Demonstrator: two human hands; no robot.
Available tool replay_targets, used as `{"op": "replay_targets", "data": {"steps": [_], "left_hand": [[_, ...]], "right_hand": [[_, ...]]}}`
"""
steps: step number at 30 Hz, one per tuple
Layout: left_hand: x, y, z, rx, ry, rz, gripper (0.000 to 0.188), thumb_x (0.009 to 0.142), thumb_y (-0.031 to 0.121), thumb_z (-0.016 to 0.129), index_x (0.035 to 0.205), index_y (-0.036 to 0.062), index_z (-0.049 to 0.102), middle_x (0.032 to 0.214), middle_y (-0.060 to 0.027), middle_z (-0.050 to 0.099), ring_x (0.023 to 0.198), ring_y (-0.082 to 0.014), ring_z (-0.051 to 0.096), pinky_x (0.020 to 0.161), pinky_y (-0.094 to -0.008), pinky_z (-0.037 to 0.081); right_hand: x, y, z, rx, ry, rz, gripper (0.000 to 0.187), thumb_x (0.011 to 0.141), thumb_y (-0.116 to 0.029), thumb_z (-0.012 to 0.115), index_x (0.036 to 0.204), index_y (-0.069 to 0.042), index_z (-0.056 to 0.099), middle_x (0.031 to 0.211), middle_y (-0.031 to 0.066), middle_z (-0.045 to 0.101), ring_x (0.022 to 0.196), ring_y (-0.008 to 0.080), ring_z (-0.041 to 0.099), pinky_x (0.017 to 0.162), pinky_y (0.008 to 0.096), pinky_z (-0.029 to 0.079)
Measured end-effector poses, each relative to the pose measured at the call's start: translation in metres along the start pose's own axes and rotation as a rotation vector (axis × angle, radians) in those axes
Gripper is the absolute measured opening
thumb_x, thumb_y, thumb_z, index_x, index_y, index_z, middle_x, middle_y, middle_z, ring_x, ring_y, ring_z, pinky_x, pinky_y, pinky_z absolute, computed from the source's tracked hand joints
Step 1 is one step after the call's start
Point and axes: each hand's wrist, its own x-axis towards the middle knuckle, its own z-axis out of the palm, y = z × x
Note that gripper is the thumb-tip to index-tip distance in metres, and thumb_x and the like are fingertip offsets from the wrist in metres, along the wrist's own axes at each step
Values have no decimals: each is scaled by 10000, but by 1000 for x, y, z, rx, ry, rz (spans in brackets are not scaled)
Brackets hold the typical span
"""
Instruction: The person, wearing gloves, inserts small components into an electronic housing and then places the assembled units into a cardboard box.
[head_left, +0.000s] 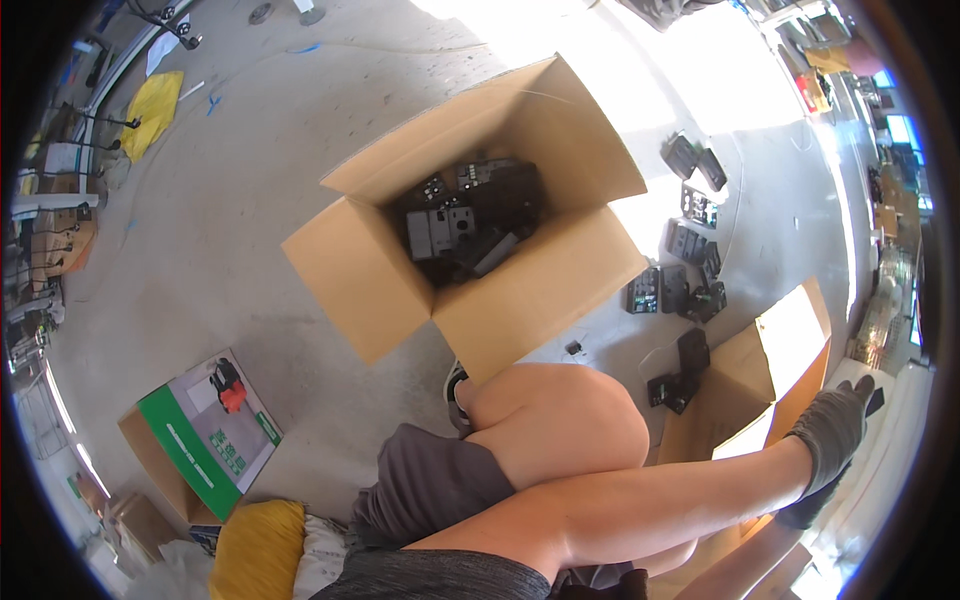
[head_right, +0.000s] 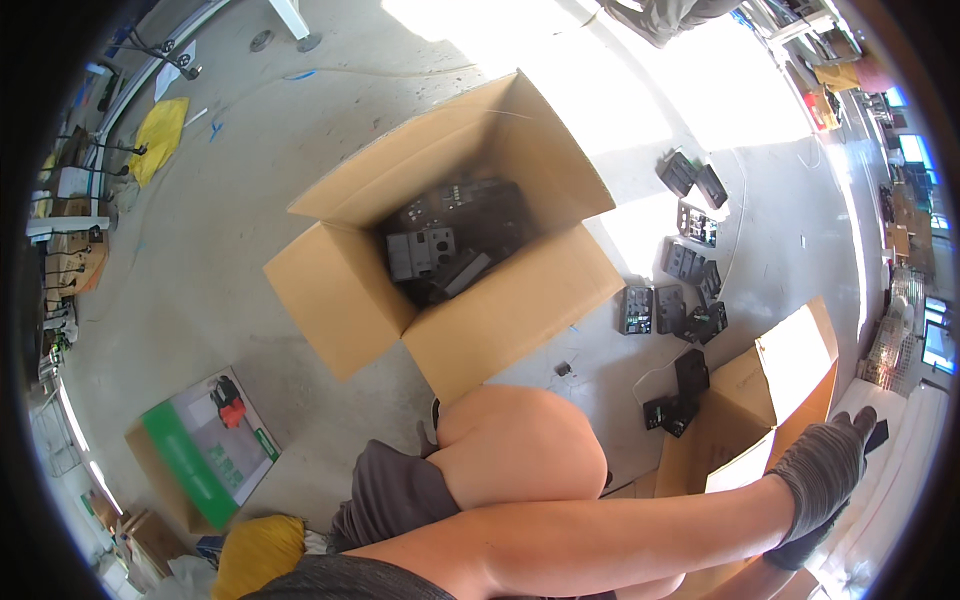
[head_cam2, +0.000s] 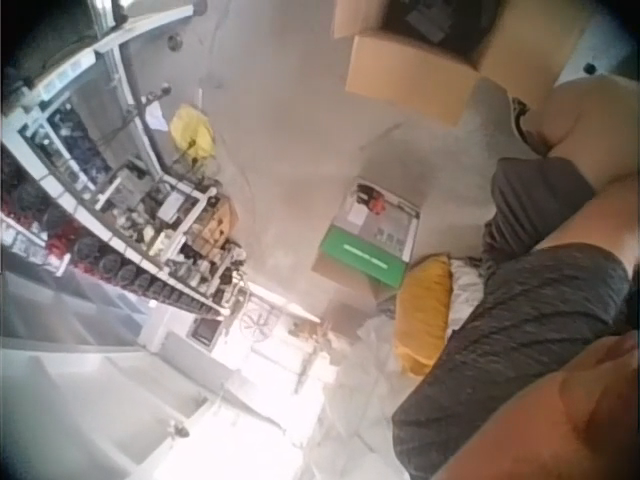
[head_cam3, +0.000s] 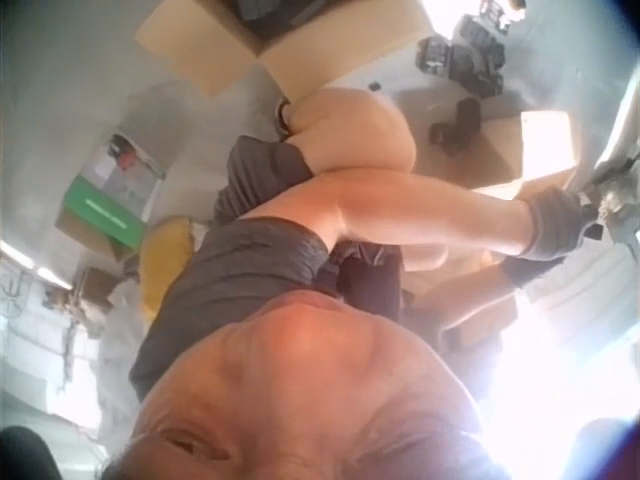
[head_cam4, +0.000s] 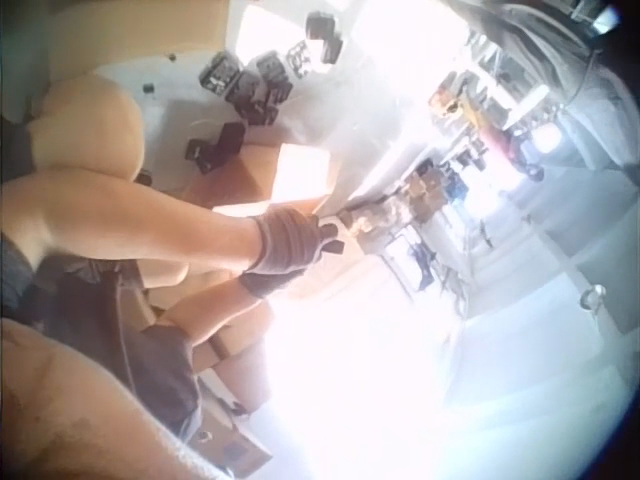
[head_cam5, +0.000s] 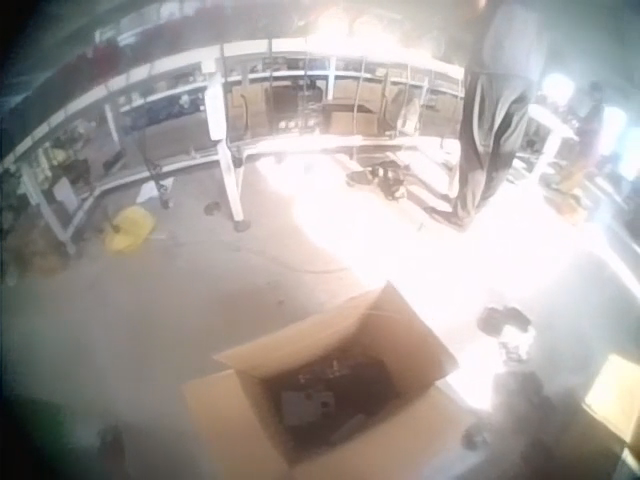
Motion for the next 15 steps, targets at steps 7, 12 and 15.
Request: {"op": "replay_targets", "data": {"steps": [7,12,15], "left_hand": [[-18,-5,24,147,353,12,455,823,84,586,1247,-84,587,826,-135,617,665,-229,591,568,-387,434],[-32,-32,-77,-152,-303,-3,559,851,119,648,1296,-130,418,990,-264,656,923,-367,696,770,-435,565],[-44,-31,-81,47,-356,150,344,815,155,678,1106,-22,634,1094,-287,611,920,-380,687,765,-440,568]], "right_hand": [[-7,10,-38,492,-151,191,464,1089,-283,402,1485,-43,438,1491,122,503,1330,228,510,1148,403,379],[-35,27,-2,728,-491,261,535,1057,-397,478,1442,-26,491,1420,139,576,1303,273,539,1146,443,372],[-57,29,15,760,-463,265,531,1064,-392,465,1463,-41,468,1450,129,549,1316,275,529,1139,449,384]]}}
